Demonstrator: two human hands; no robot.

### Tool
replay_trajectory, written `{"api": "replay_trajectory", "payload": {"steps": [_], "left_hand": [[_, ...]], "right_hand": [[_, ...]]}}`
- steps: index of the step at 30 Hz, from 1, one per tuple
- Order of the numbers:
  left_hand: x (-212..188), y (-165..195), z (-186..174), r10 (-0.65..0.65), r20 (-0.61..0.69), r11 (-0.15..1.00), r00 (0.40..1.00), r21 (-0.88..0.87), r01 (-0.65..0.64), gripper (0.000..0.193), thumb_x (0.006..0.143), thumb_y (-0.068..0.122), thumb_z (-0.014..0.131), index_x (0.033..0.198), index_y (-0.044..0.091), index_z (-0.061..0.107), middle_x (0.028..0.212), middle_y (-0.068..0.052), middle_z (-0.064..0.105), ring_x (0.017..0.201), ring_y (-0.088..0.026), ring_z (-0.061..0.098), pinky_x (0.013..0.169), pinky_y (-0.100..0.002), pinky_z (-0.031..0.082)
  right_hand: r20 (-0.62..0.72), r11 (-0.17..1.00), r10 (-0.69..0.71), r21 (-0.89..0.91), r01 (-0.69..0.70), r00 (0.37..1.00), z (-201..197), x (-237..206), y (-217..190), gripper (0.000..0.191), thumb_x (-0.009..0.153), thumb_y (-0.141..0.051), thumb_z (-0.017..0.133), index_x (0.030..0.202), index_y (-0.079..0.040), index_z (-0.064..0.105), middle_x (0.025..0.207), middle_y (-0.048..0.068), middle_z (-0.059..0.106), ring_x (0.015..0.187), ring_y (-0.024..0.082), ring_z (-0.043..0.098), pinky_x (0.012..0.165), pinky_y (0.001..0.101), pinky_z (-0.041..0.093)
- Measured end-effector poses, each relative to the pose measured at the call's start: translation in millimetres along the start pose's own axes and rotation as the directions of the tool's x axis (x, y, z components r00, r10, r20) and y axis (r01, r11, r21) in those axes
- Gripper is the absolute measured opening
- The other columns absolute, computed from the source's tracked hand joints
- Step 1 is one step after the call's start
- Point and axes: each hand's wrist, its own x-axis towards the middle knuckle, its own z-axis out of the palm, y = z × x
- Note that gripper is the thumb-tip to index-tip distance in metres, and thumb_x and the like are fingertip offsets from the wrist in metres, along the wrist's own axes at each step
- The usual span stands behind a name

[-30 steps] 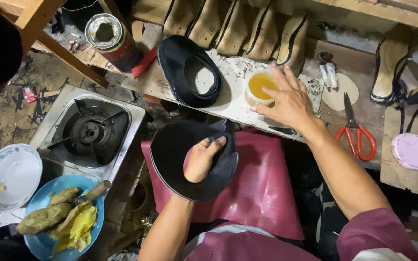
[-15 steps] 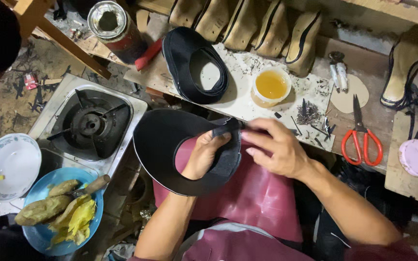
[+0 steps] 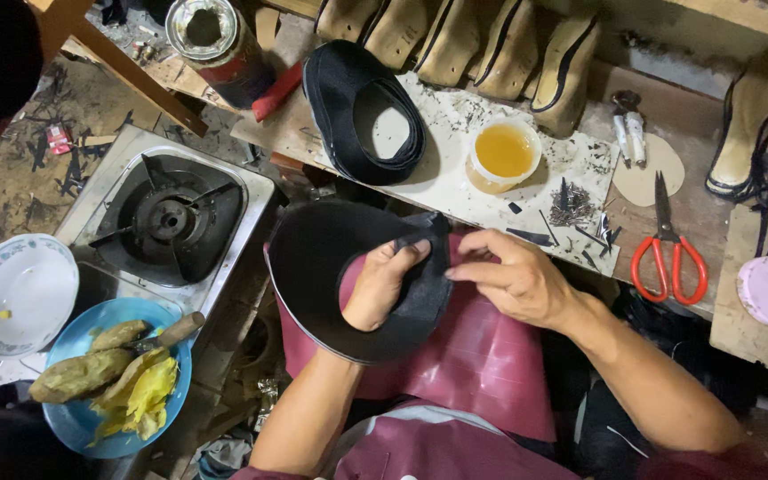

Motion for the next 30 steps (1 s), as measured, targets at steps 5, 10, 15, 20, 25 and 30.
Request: {"api": "replay_trajectory", "payload": {"steps": [5,10,15,20,25,30], "left_hand": [[-3,5,5,-0.061,-0.018,0.992,0.998,-0.108,0.058,0.018,0.099,0.023,0.064,0.097,0.005,0.068,0.080,-0.002,0.070,0.065,-0.014,0.064,0.061,-0.029,0.053],[-15,7,0,-0.108,-0.207,0.994,0.972,-0.054,0.099,0.015,0.087,0.013,0.068,0.101,0.017,0.067,0.081,0.002,0.068,0.067,-0.013,0.061,0.060,-0.028,0.047],[5,-9,-35,0.074,-0.061,0.997,0.995,0.042,-0.071,0.011,0.099,0.015,0.069,0.106,0.006,0.068,0.085,0.002,0.067,0.070,-0.010,0.060,0.063,-0.024,0.047],[11,-21,-53,0.093,-0.045,0.986,0.995,-0.137,-0.099,0.014,0.101,0.008,0.066,0.114,0.003,0.070,0.094,0.002,0.070,0.078,-0.007,0.063,0.071,-0.022,0.048],[-1,-14,-26,0.057,-0.037,0.988,0.998,-0.142,-0.062,0.004,0.099,0.011,0.064,0.101,0.008,0.065,0.083,0.004,0.064,0.070,-0.008,0.059,0.063,-0.025,0.046],[-22,-4,-5,0.207,0.100,0.977,0.973,-0.082,-0.199,0.006,0.105,0.016,0.065,0.104,0.010,0.062,0.090,0.006,0.057,0.077,-0.005,0.053,0.066,-0.023,0.042]], "right_hand": [[-0.149,0.965,0.236,-0.083,-0.250,0.960,-15,0,29,0.024,0.086,-0.001,0.066,0.107,-0.005,0.076,0.122,0.013,0.066,0.102,0.028,0.070,0.088,0.0359,0.057],[-0.248,0.845,0.307,-0.374,-0.383,0.919,-28,19,80,0.039,0.089,-0.029,0.078,0.118,-0.003,0.075,0.138,0.018,0.060,0.129,0.038,0.055,0.110,0.0475,0.045],[-0.180,0.811,0.292,-0.474,-0.343,0.939,-24,25,109,0.060,0.071,-0.046,0.085,0.110,-0.001,0.079,0.156,0.024,0.044,0.142,0.047,0.032,0.106,0.0614,0.032],[-0.224,0.847,0.294,-0.390,-0.362,0.929,-19,20,101,0.029,0.083,-0.034,0.084,0.091,-0.006,0.078,0.154,0.019,0.051,0.146,0.043,0.040,0.116,0.0575,0.035],[-0.145,0.967,0.252,0.068,-0.244,0.957,-2,8,38,0.013,0.084,-0.013,0.078,0.095,-0.005,0.076,0.137,0.017,0.061,0.131,0.033,0.059,0.111,0.0433,0.046],[-0.006,0.958,0.230,0.176,-0.225,0.973,13,11,-5,0.033,0.084,-0.003,0.070,0.117,-0.005,0.073,0.118,0.012,0.064,0.105,0.023,0.066,0.089,0.0316,0.054]]}}
